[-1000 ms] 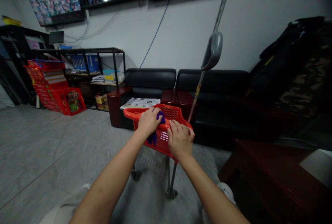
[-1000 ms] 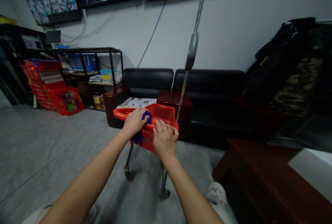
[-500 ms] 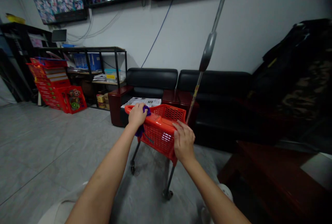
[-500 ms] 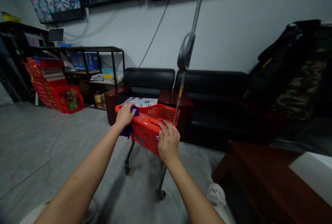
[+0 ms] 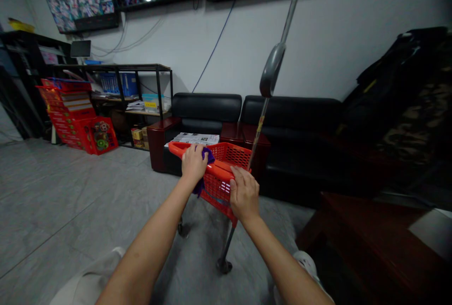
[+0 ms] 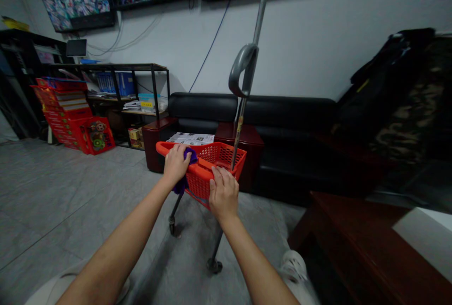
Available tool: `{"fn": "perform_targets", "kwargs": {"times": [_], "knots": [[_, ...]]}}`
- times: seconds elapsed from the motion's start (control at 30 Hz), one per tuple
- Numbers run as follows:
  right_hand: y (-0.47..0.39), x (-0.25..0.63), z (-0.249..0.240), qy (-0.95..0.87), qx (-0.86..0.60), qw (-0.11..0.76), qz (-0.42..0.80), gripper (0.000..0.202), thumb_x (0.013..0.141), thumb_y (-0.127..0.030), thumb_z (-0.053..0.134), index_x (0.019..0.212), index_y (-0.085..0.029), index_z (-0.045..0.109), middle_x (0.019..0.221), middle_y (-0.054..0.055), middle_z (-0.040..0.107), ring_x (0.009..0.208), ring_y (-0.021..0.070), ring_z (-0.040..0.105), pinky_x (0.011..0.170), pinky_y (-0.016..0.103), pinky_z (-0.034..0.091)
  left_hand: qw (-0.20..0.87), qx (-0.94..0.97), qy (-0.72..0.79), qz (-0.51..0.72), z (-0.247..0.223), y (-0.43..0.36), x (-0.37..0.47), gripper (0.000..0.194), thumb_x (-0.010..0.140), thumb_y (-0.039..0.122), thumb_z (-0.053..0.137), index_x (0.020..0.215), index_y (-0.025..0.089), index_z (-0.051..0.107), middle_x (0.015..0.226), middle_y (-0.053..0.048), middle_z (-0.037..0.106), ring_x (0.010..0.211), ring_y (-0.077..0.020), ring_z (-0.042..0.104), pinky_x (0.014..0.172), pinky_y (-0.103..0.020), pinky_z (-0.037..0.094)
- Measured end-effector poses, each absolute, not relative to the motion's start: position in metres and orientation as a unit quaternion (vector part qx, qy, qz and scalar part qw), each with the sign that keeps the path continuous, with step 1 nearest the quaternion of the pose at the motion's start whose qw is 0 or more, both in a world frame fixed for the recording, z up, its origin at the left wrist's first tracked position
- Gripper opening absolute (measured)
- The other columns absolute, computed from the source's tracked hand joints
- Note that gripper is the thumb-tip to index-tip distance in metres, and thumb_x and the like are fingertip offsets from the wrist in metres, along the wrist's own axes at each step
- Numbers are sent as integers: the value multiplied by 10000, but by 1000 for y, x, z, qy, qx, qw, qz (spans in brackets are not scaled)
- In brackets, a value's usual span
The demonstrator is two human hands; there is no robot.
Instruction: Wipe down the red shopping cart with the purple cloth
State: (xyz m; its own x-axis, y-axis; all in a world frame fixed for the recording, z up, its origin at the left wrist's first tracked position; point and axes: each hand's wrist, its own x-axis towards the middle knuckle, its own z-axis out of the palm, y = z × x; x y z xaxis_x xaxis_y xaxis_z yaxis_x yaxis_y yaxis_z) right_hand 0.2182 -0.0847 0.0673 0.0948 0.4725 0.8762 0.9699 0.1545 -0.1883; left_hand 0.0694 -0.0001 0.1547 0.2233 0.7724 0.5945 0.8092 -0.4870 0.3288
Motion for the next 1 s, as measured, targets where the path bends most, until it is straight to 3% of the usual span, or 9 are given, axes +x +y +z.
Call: {"fn": "perform_targets", "kwargs": {"times": [0.3,0.47,0.73,0.9,1.0], "knots": [[-83,204,62,-603,-580,473,-275,494,984,-303,344,1452,-145,376,1320,157,575,1240,252,495,1028,413,371,22,-825,-437,-357,145,-31,89,225,959,367,478,1111,247,592,1204,-50,602,1150,-208,522,993,-360,397],[-90,198,65,-641,-563,459,-248,528,987,-312,351,1491,-161,308,1392,145,528,1313,243,454,1076,425,362,8,-798,-471,-376,151,-11,71,191,937,308,523,1104,240,587,1178,-42,614,1138,-204,527,979,-344,403],[-85,180,57,-697,-522,452,-195,641,1003,-388,320,1564,-200,75,1579,136,276,1475,242,213,1150,484,299,-2,-798,-463,-385,139,-31,72,196,952,300,500,1123,243,576,1181,-36,630,1125,-195,540,955,-337,403],[-73,198,39,-614,-581,503,-179,669,1004,-441,279,1565,-205,1,1612,165,153,1481,275,185,1121,551,309,-30,-815,-436,-382,140,-18,54,192,965,320,479,1115,247,573,1173,-23,633,1146,-186,531,976,-338,390],[-54,214,24,-591,-618,498,-143,659,1006,-447,247,1564,-206,-7,1601,177,196,1466,271,234,1081,545,357,-39,-799,-450,-397,139,-16,47,193,966,308,469,1115,244,572,1177,-28,627,1152,-187,526,980,-339,393]]}}
